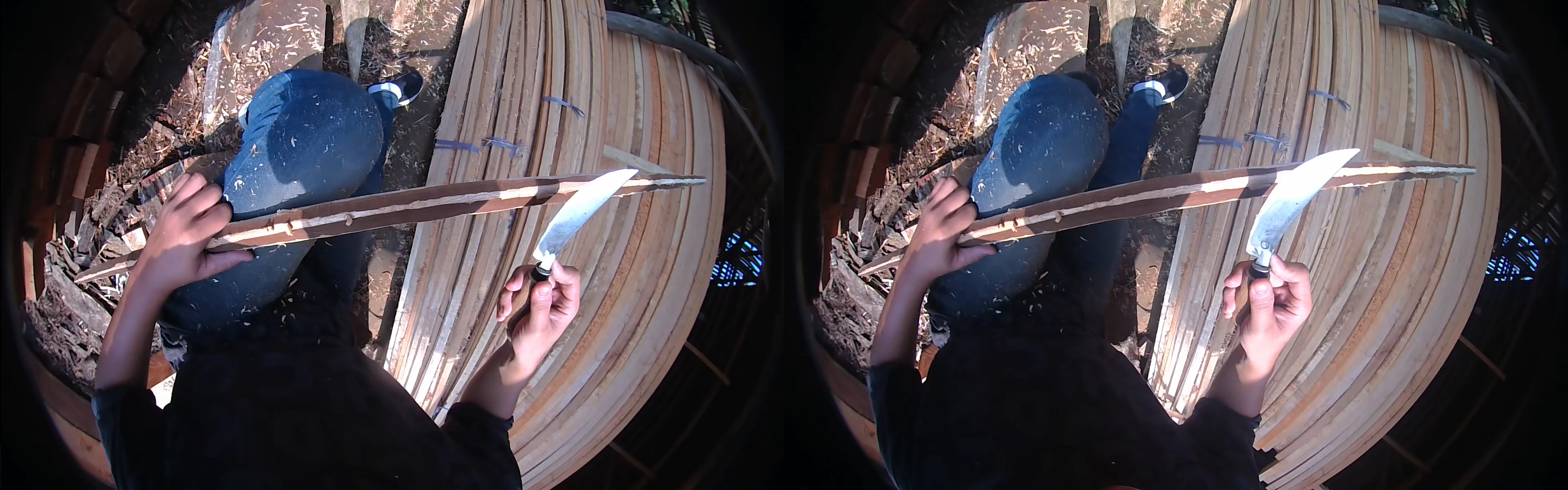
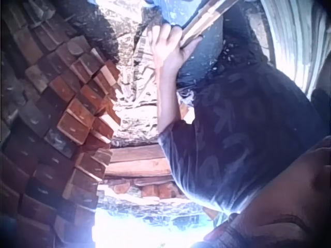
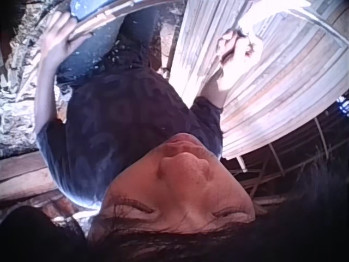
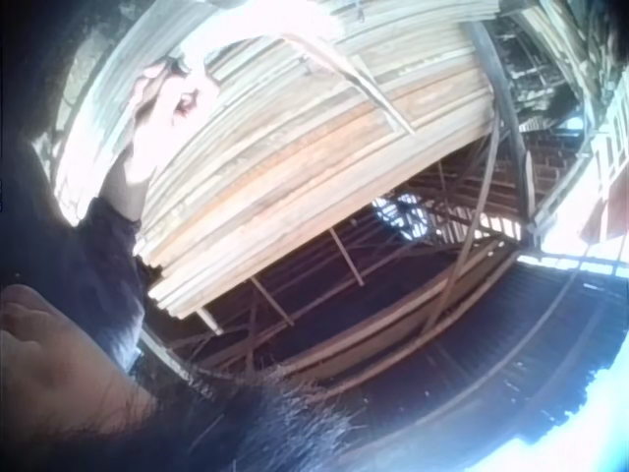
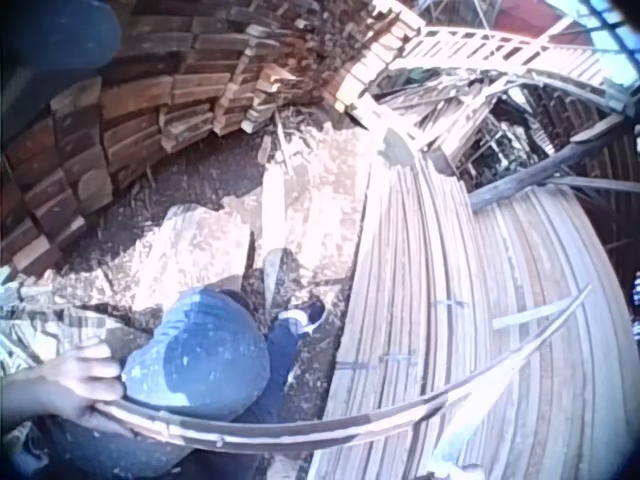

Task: The person sits on the ground and uses a curved knife to shave a long, thin piece of wood held between their legs. They repeatedly scrape the blade along the wood to remove thin strips.

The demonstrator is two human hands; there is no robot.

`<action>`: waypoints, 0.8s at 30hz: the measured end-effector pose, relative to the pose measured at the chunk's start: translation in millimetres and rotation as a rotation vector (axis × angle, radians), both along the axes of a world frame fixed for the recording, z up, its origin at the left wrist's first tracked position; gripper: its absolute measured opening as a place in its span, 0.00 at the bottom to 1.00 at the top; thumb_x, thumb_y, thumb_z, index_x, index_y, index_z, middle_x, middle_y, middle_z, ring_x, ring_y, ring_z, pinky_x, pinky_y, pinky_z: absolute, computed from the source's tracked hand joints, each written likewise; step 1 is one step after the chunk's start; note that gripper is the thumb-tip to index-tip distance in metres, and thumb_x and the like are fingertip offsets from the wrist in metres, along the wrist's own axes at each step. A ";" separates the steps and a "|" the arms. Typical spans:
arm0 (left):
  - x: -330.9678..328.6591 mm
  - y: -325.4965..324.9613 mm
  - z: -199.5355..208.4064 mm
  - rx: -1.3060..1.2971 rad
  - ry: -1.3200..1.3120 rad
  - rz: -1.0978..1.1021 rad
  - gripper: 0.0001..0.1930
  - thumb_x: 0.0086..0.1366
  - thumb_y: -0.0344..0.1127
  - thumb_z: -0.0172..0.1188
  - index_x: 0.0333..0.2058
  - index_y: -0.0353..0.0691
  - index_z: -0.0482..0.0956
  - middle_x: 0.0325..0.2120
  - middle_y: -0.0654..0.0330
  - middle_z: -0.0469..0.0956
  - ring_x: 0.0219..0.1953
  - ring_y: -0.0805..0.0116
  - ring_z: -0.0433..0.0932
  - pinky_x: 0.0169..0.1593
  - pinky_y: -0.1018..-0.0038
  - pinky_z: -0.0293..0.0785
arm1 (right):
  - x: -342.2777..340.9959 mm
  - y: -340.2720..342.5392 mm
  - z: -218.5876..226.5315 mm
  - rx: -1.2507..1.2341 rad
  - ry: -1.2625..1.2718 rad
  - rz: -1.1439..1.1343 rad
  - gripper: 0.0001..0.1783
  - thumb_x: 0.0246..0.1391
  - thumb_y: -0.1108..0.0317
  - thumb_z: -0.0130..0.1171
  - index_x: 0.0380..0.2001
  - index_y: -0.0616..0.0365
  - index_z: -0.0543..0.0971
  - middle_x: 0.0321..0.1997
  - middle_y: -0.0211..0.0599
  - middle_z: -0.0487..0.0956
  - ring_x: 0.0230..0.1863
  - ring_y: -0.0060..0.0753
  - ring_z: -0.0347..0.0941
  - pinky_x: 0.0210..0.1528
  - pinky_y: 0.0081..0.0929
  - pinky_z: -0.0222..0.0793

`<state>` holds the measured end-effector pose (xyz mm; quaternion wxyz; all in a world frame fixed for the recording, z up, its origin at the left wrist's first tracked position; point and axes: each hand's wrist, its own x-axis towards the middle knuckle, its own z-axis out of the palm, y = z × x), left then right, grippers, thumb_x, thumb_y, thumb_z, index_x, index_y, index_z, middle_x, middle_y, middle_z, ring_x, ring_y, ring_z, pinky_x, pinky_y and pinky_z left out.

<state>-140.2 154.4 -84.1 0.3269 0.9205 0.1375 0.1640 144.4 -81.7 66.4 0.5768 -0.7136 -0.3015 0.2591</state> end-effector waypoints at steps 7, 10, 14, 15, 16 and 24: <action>0.1 -0.2 0.4 0.015 0.002 0.006 0.25 0.36 0.49 0.72 0.24 0.37 0.70 0.25 0.58 0.63 0.32 0.57 0.64 0.39 0.62 0.64 | -8.0 -3.0 -7.1 -0.184 -0.044 0.046 0.12 0.59 0.72 0.55 0.46 0.60 0.72 0.26 0.45 0.78 0.16 0.20 0.67 0.19 0.15 0.64; 0.5 -0.3 0.7 0.009 0.005 0.003 0.25 0.35 0.49 0.72 0.24 0.37 0.70 0.25 0.58 0.63 0.32 0.57 0.64 0.39 0.62 0.65 | -13.0 6.8 -12.8 0.148 0.118 -0.078 0.13 0.61 0.71 0.53 0.48 0.58 0.70 0.27 0.46 0.75 0.16 0.23 0.68 0.17 0.17 0.64; 0.2 -0.9 0.1 0.012 -0.026 -0.005 0.25 0.35 0.49 0.72 0.24 0.37 0.70 0.25 0.58 0.63 0.32 0.57 0.64 0.39 0.62 0.64 | -21.6 2.4 -21.9 -0.211 0.037 0.123 0.10 0.58 0.75 0.56 0.44 0.62 0.74 0.27 0.43 0.77 0.17 0.20 0.68 0.17 0.17 0.64; -0.3 0.6 0.3 0.011 -0.021 -0.001 0.25 0.35 0.49 0.72 0.23 0.37 0.70 0.25 0.58 0.63 0.31 0.57 0.64 0.39 0.62 0.64 | -17.6 2.9 -16.5 -0.203 0.018 0.080 0.12 0.58 0.75 0.55 0.45 0.61 0.73 0.27 0.43 0.77 0.17 0.21 0.68 0.18 0.17 0.64; 0.0 0.3 0.1 0.005 -0.018 0.004 0.25 0.35 0.49 0.72 0.23 0.37 0.70 0.25 0.58 0.63 0.31 0.57 0.64 0.39 0.62 0.64 | -15.8 5.6 -15.7 -0.024 0.078 -0.011 0.12 0.59 0.74 0.55 0.46 0.60 0.72 0.27 0.43 0.77 0.17 0.21 0.68 0.18 0.16 0.64; -2.2 0.9 1.2 -0.009 -0.030 0.011 0.25 0.34 0.48 0.73 0.23 0.37 0.70 0.25 0.58 0.62 0.31 0.57 0.64 0.39 0.63 0.64 | -7.2 -12.9 -24.4 -0.035 0.064 0.013 0.11 0.60 0.73 0.54 0.46 0.59 0.71 0.27 0.49 0.77 0.17 0.23 0.68 0.19 0.16 0.65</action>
